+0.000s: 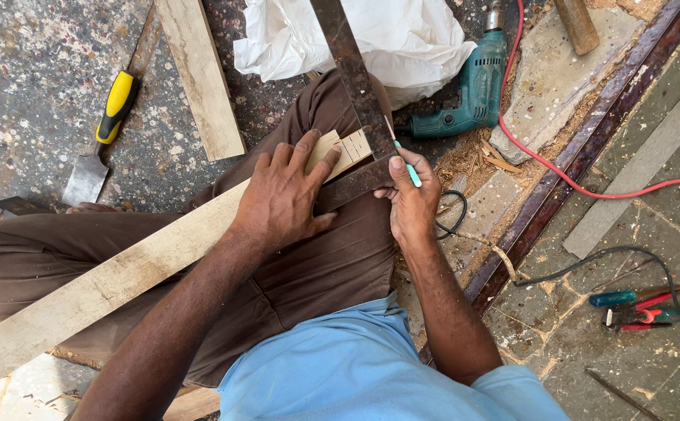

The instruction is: The person marks measurements on a piece of wood using a square and a pencil while sitting on the floor. They also handle a drill and a chisel nearby.

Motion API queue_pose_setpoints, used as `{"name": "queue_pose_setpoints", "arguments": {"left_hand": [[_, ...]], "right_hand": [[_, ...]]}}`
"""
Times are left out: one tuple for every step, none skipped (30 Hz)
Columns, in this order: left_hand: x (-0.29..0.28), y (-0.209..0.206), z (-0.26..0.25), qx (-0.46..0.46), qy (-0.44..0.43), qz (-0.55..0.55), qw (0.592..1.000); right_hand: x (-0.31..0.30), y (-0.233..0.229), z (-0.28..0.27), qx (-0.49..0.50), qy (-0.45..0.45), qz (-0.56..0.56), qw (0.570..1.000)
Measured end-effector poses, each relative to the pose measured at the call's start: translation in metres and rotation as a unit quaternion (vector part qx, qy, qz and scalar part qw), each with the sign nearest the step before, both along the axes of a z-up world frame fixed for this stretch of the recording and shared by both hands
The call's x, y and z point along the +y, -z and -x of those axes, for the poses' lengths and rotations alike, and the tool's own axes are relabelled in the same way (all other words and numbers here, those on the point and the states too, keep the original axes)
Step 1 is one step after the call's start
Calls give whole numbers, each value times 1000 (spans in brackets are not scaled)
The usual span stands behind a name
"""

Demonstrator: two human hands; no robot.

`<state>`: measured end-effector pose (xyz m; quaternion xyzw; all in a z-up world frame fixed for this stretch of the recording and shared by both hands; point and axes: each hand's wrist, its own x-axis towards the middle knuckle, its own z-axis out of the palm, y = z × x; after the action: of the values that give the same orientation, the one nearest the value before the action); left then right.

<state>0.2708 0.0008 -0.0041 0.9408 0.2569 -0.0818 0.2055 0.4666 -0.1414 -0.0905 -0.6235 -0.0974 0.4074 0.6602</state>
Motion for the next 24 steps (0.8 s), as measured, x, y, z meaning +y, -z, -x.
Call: {"name": "queue_pose_setpoints", "arguments": {"left_hand": [[0,0,1,-10,-5,4,1000],[0,0,2,-21,-10,8,1000],[1,0,1,-10,-6,8,1000],[1,0,1,0,-2,8,1000],[1,0,0,11,2,8,1000],[2,0,0,4,3,7,1000],[3,0,-1,-2,3,5,1000],[1,1,0,-7,3,7,1000],[1,3,0,-4,5,-1,1000],[0,4,1,-2,9,-8,1000],[0,5,1,1,13,-15,1000],[1,5,2,-7,10,-12,1000],[1,6,3,-15,7,-8,1000],[0,7,3,-23,4,-3,1000],[-2,7,3,-24,3,-4,1000],[-2,7,2,-26,1,-7,1000],[-1,8,2,-28,-1,-10,1000],[-1,8,2,-26,-2,-8,1000],[-1,8,2,-25,-3,-6,1000],[-2,8,2,-23,-4,-3,1000],[-2,8,2,-23,-3,-5,1000],[-2,8,2,-24,-2,-9,1000],[-1,8,2,-24,-2,-12,1000],[-2,8,2,-20,-2,-10,1000]], "right_hand": [[3,0,-1,11,4,6,1000],[5,0,0,1,4,2,1000],[7,1,2,-10,3,-1,1000],[8,1,3,-21,3,-5,1000],[8,0,3,-22,2,-7,1000],[9,-1,5,-21,0,-9,1000],[10,-2,5,-21,-3,-11,1000],[11,-2,6,-20,1,-5,1000],[12,-1,4,-19,5,1,1000],[12,-1,5,-18,11,7,1000],[10,-2,6,-14,13,5,1000],[11,-1,6,-11,13,-1,1000],[12,-1,6,-9,14,-7,1000],[11,-1,6,-3,14,-4,1000],[10,0,5,2,14,-2,1000],[12,1,4,7,12,-2,1000],[13,1,3,7,13,-4,1000],[12,2,3,8,15,-5,1000],[11,2,3,8,16,-5,1000],[10,3,3,13,17,-7,1000],[10,4,3,18,19,-9,1000],[10,4,2,23,20,-11,999],[10,4,2,22,19,-9,1000],[10,4,2,22,19,-7,1000]]}}
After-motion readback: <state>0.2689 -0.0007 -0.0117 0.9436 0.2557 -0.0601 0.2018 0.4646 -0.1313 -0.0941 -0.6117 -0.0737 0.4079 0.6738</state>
